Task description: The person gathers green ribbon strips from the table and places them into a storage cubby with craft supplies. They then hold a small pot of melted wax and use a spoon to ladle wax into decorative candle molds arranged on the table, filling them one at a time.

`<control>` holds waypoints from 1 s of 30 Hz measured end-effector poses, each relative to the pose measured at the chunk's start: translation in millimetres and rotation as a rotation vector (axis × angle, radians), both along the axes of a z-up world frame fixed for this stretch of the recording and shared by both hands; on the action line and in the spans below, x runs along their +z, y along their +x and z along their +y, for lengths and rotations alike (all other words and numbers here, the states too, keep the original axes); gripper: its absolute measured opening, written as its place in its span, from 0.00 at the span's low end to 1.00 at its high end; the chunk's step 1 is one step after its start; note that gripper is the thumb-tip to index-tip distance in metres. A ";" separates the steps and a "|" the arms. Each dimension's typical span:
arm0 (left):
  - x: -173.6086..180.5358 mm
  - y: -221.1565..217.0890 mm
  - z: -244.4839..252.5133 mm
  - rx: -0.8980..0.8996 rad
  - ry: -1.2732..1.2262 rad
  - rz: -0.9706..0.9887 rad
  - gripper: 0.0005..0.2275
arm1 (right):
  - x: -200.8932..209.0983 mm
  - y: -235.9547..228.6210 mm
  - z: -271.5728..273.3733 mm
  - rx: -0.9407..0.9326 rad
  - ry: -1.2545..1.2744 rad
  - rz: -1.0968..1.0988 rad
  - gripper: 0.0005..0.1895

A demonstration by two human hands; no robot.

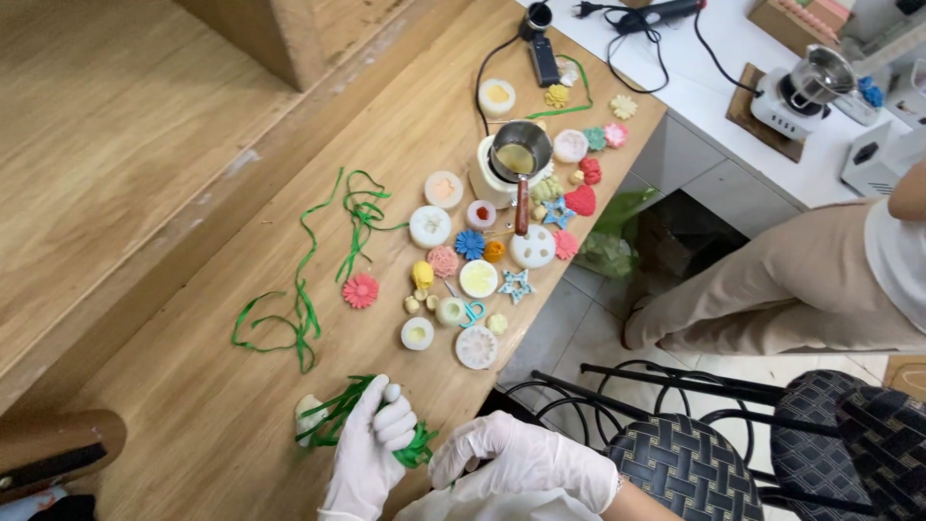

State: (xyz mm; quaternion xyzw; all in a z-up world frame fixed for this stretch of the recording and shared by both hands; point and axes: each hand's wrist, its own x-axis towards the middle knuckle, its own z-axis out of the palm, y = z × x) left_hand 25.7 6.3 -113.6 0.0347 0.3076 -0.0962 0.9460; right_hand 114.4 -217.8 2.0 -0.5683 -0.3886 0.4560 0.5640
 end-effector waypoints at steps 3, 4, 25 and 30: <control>-6.9 7.0 6.5 -0.103 -0.213 -0.256 0.14 | 9.9 24.1 -21.2 0.008 -0.442 0.335 0.19; -8.4 9.2 7.9 -0.135 -0.170 -0.207 0.14 | 4.6 42.0 -30.1 -0.082 -0.437 0.396 0.21; 18.3 110.5 -67.5 0.279 0.151 0.034 0.16 | -217.3 379.1 -38.7 -0.793 -0.465 0.576 0.09; 51.2 156.4 -100.5 0.381 0.215 0.124 0.15 | -204.4 366.6 -33.1 -0.891 -0.432 0.534 0.09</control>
